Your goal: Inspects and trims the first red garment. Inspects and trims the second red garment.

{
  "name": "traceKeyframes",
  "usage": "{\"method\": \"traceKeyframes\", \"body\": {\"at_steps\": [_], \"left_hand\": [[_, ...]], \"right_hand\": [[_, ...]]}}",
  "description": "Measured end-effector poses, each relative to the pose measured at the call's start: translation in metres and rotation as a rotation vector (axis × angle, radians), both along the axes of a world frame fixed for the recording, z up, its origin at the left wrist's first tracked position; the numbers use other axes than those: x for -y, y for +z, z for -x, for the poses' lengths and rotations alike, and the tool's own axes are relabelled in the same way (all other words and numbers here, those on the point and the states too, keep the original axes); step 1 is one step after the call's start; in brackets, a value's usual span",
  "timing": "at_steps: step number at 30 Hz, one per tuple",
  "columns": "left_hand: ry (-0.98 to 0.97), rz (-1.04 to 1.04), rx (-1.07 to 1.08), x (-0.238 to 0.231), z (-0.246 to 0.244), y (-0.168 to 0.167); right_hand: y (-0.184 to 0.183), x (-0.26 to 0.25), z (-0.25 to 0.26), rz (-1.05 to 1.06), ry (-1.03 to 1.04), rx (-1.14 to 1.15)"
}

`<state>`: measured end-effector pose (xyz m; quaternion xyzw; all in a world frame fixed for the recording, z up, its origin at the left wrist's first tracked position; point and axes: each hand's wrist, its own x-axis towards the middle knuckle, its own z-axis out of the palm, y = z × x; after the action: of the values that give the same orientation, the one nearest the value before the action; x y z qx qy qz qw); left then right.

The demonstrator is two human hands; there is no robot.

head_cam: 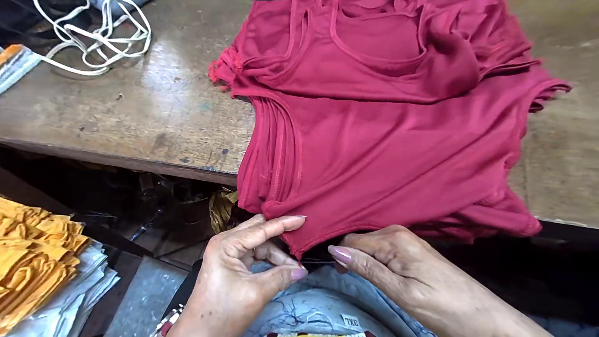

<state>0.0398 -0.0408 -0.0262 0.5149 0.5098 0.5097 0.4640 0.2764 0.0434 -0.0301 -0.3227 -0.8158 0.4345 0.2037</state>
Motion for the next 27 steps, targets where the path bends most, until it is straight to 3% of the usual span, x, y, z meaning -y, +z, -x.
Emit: {"method": "traceKeyframes", "body": {"at_steps": [9,14,17,21,24,27], "left_hand": [[-0.005,0.019,0.03,-0.001,0.001,0.0],[-0.01,0.037,0.034,-0.002,0.001,0.0],[-0.046,0.066,0.084,0.001,0.003,0.001],[-0.133,0.106,0.287,0.011,0.003,0.001],[-0.163,0.116,0.408,0.021,-0.006,-0.007],[-0.187,0.146,0.524,0.029,-0.013,-0.015]], "right_hand": [[0.003,-0.003,0.009,0.076,0.003,-0.07],[-0.001,-0.003,0.009,-0.111,-0.029,0.043],[-0.003,-0.001,0.0,-0.104,-0.024,-0.066],[0.001,0.009,-0.022,0.062,0.017,-0.338],[-0.012,0.021,-0.013,-0.071,-0.134,-0.34],[-0.032,0.023,0.003,-0.345,-0.101,-0.291]]}}
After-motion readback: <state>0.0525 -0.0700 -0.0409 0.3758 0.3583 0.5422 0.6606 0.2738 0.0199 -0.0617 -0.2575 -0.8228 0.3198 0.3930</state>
